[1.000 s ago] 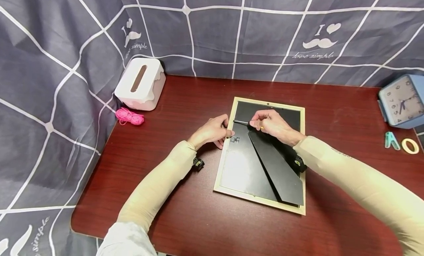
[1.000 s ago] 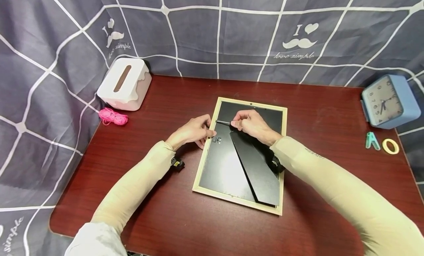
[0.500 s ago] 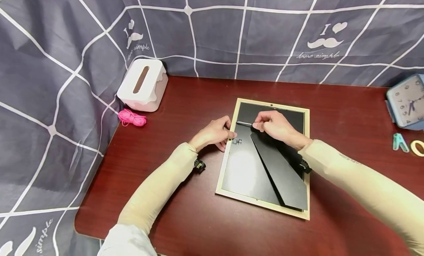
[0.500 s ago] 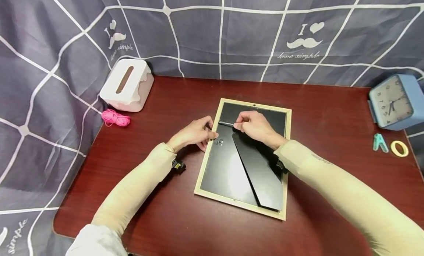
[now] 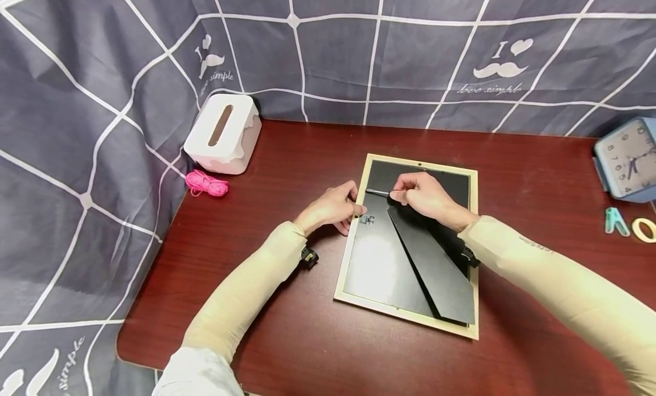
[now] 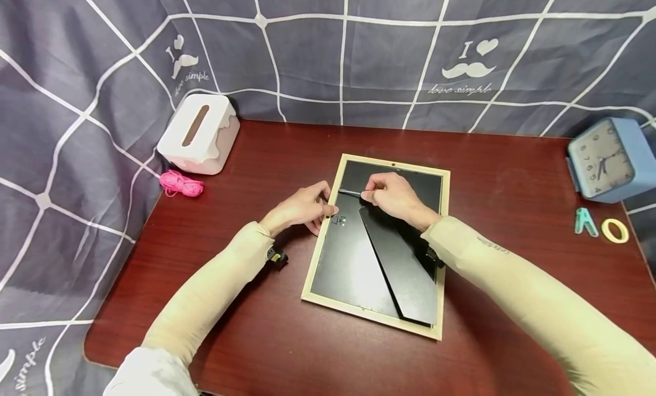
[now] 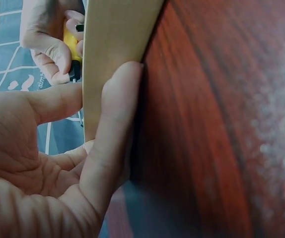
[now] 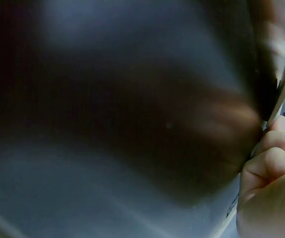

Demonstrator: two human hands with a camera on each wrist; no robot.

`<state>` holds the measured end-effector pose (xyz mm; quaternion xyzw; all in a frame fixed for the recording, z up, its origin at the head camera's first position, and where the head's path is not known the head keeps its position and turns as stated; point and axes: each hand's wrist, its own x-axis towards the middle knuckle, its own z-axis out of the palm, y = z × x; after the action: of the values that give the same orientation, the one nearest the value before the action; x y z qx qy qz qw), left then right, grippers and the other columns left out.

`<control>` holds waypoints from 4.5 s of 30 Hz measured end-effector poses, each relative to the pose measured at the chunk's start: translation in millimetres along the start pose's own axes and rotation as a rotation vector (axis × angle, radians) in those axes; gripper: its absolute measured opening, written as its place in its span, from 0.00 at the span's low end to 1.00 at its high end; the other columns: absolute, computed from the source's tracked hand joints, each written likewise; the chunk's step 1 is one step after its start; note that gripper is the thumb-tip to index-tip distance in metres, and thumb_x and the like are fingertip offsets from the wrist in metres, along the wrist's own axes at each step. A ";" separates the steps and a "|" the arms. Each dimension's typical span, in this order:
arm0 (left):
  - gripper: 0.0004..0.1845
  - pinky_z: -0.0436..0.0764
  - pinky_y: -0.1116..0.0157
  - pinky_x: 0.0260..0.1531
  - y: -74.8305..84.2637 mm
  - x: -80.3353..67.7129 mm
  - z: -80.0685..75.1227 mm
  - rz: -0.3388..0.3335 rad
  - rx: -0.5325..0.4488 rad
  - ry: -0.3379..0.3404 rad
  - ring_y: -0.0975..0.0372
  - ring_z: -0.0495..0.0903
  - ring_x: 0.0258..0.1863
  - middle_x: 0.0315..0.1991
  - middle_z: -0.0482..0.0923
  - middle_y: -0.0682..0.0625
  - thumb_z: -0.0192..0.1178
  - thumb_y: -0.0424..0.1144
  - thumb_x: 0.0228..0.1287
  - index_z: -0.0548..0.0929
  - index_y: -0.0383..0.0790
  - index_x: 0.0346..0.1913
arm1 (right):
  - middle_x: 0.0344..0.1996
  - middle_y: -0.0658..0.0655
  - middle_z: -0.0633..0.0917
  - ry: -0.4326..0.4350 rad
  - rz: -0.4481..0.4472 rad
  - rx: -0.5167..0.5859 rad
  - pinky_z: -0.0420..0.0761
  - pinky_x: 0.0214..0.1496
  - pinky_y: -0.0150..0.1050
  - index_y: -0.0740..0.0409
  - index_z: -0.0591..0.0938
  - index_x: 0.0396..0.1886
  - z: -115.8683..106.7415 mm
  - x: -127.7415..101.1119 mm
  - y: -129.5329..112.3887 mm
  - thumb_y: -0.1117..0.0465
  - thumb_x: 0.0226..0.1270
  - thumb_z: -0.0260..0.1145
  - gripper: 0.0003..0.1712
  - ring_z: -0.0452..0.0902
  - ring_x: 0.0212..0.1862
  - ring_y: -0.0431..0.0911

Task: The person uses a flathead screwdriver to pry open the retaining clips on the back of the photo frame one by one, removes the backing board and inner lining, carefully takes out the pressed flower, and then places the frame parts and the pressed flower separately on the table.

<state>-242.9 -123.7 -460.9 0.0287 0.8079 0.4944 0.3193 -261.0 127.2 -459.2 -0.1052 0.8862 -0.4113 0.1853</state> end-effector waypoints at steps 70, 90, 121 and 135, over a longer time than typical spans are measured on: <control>0.16 0.96 0.57 0.29 4.7 2.8 -6.0 0.001 0.052 -0.038 0.59 0.87 0.21 0.28 0.83 0.45 0.69 0.39 0.77 0.71 0.38 0.51 | 0.27 0.50 0.85 0.002 -0.026 0.057 0.76 0.43 0.35 0.59 0.89 0.39 -5.3 1.0 -0.3 0.63 0.73 0.70 0.04 0.77 0.36 0.44; 0.22 0.79 0.57 0.77 54.2 86.3 -10.1 0.393 0.769 0.193 0.49 0.77 0.74 0.71 0.83 0.43 0.66 0.42 0.80 0.84 0.38 0.70 | 0.25 0.49 0.79 -0.015 0.143 0.300 0.67 0.22 0.32 0.65 0.79 0.52 -16.1 -80.0 -5.6 0.57 0.79 0.69 0.16 0.66 0.22 0.37; 0.09 0.93 0.46 0.42 -21.1 6.7 -25.9 0.227 0.786 0.423 0.47 0.92 0.45 0.41 0.95 0.50 0.69 0.46 0.71 0.96 0.49 0.45 | 0.29 0.51 0.86 -0.072 0.052 0.184 0.81 0.27 0.33 0.70 0.82 0.55 -31.1 -111.9 -16.9 0.64 0.79 0.68 0.14 0.81 0.27 0.40; 0.11 0.85 0.59 0.32 -39.0 -49.1 18.4 0.048 0.633 0.321 0.56 0.83 0.30 0.23 0.82 0.51 0.71 0.45 0.57 0.86 0.46 0.40 | 0.31 0.53 0.87 -0.087 0.059 0.177 0.77 0.28 0.32 0.64 0.83 0.50 -7.8 -92.8 -24.0 0.62 0.77 0.69 0.10 0.78 0.30 0.41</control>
<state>-183.4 -147.0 -474.5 0.0670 0.9600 0.2254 0.1520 -179.1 148.7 -413.8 -0.0799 0.8402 -0.4775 0.2442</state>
